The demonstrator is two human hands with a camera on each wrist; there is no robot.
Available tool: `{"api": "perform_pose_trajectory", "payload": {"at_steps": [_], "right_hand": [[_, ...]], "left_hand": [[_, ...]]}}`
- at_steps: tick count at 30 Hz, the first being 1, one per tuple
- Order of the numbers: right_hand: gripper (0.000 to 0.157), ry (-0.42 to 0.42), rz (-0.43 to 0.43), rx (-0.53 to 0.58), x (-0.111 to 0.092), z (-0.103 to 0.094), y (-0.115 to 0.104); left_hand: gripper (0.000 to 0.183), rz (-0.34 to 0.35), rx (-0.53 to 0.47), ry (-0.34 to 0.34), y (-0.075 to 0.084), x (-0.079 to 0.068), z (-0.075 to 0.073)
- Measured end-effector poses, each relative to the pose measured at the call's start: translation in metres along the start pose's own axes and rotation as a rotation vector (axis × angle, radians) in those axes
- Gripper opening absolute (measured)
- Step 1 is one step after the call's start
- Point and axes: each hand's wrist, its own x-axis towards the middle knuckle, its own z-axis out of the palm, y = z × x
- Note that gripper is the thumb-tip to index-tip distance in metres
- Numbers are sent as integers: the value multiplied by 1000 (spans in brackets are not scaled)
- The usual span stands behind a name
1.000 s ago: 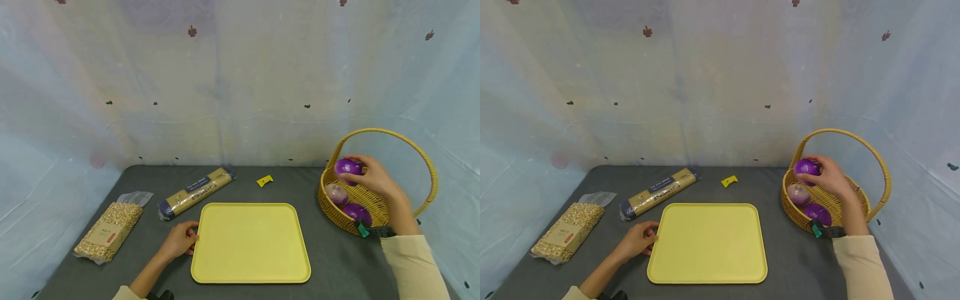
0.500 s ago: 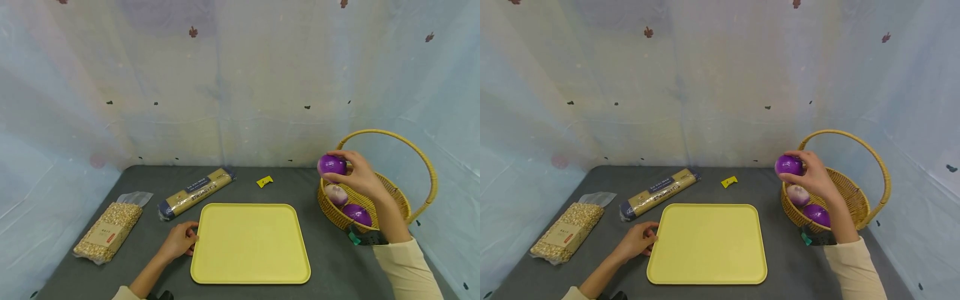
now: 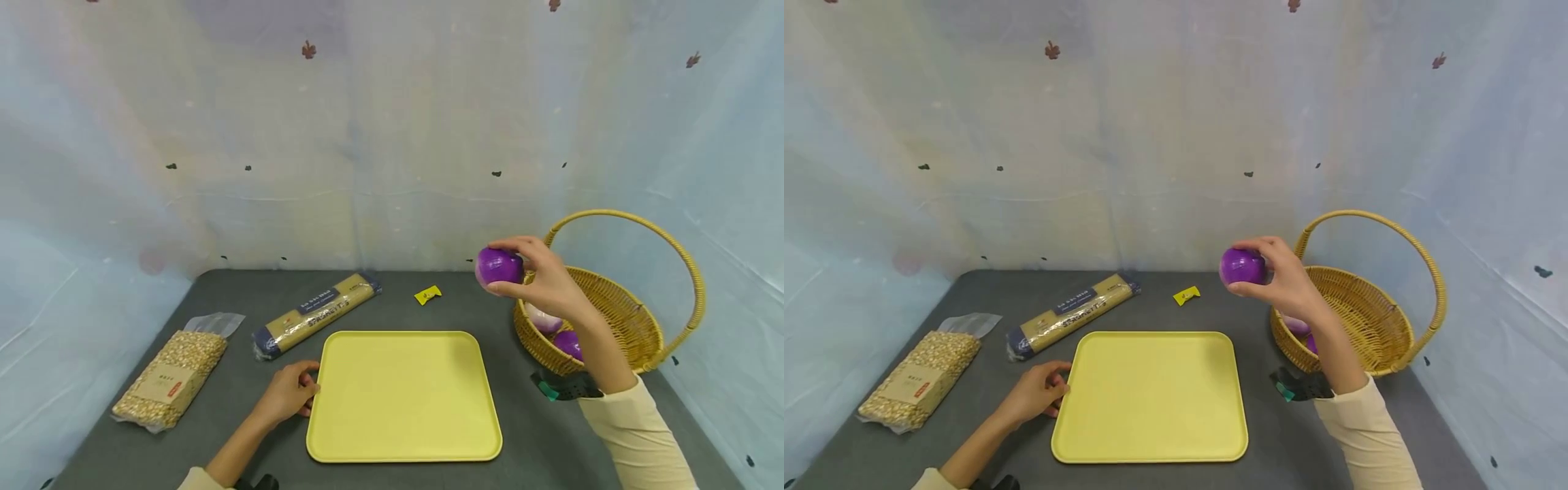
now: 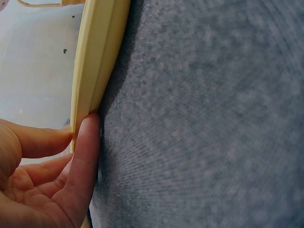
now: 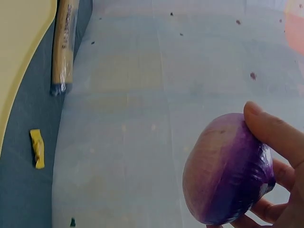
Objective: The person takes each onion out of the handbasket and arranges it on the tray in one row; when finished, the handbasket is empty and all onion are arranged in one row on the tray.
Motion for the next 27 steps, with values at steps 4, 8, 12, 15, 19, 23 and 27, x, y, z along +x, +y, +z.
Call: {"api": "perform_pose_trajectory", "payload": {"at_steps": [4,8,12,15,19,23,27], "right_hand": [[58,-9,-22,5,3,9,-12],[58,-24,-45,33,5,19,-16],[59,-44,-66,66,8,29,-15],[59,-58,-86,87,11,38,-18],[59,-59,-118,83,16,51,-22],[59,-59,-160,101,20,66,-27],[61,-71,-188,101,23,80,-29]], "left_hand": [[40,10,7,3,1,0,-1],[40,7,10,1,1,0,-1],[40,-2,7,0,1,0,0],[40,-2,3,-1,0,0,0],[40,-1,-4,1,0,0,0],[40,2,-1,4,0,1,0],[40,-6,-6,1,-1,2,0]]}}
